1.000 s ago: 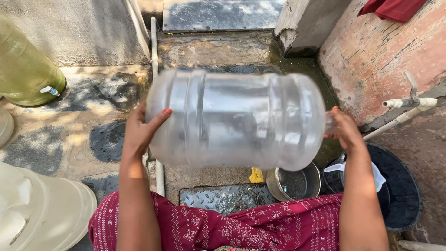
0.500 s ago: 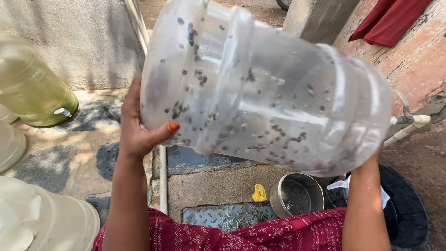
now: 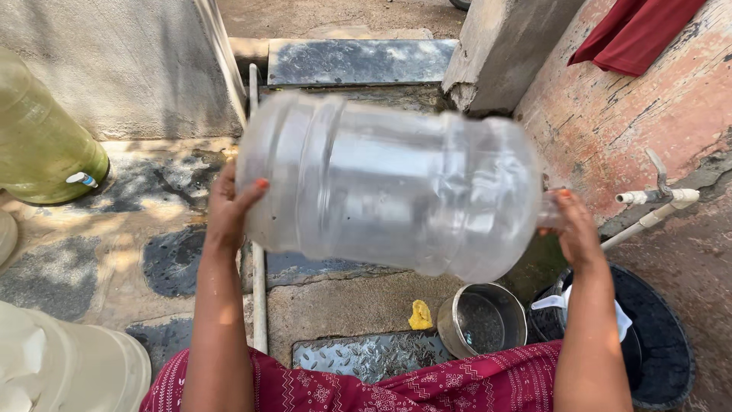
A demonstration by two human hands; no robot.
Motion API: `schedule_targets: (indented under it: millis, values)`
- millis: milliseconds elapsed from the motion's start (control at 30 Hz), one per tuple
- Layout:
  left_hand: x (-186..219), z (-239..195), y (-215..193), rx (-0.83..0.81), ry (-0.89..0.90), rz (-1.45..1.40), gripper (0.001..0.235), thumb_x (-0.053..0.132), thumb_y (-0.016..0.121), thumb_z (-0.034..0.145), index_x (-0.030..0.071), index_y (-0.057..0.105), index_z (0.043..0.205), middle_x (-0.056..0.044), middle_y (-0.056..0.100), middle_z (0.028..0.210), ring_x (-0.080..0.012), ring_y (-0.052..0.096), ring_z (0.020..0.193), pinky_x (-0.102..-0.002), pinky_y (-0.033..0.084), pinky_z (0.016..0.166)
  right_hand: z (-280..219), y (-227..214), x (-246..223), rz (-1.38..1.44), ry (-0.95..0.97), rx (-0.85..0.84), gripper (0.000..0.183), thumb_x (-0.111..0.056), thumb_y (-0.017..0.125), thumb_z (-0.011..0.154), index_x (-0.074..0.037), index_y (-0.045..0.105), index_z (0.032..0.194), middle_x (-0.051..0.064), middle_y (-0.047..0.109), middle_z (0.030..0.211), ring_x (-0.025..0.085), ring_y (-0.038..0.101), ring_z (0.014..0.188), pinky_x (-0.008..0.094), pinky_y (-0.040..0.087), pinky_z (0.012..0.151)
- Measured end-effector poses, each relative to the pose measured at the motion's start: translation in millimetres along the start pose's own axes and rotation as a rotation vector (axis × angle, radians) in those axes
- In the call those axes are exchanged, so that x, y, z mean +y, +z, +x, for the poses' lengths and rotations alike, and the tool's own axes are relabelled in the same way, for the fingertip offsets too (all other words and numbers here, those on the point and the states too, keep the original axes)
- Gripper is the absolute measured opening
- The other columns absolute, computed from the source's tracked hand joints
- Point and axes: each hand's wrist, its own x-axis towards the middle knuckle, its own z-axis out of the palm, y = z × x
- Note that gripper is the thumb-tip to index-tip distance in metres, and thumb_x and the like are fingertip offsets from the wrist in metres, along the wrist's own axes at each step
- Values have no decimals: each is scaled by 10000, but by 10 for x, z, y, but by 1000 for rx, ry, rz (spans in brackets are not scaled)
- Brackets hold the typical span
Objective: The person scrubs the exterior of a large plastic water jug with a yellow sponge and then lifts the jug to shake and rinse the interior.
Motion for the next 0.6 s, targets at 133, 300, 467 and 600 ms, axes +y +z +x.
schedule_targets:
  millis: [133, 300, 467, 600]
  values:
    - [826, -192, 67, -65, 380, -240, 817, 696, 772, 793, 62, 617, 1283, -65, 710, 1105, -167, 697, 1059, -330, 584, 969, -299, 199, -693, 544, -360, -72, 396, -208, 608, 1047, -97, 556, 1424, 97, 603, 1419, 230, 609, 1344, 420, 501, 1209]
    - [1125, -518, 493, -146, 514, 76, 920, 540, 914, 787, 67, 490, 1454, -95, 633, 1301, -213, 640, 1222, -366, 573, 1097, -227, 477, -736, 496, -332, 35, 470, -400, 489, 1028, -101, 576, 1380, 99, 641, 1319, 227, 635, 1201, 401, 520, 1047]
    - [792, -360, 604, -12, 318, 322, 1018, 522, 890, 683, 25, 512, 1486, -169, 694, 1249, -291, 732, 1124, -394, 628, 993, 84, 136, -38, 88, 64, 199, 629, -592, 369, 1009, -104, 596, 1335, 101, 678, 1218, 225, 662, 1059, 382, 540, 885]
    - [368, -157, 414, 107, -296, 604, 1022, 605, 833, 621, -18, 582, 1391, -237, 715, 1177, -350, 750, 1003, -457, 608, 840, 103, -35, 765, -248, 688, 24, 816, -767, 289, 976, -72, 646, 1213, 122, 713, 1014, 212, 647, 819, 345, 532, 693]
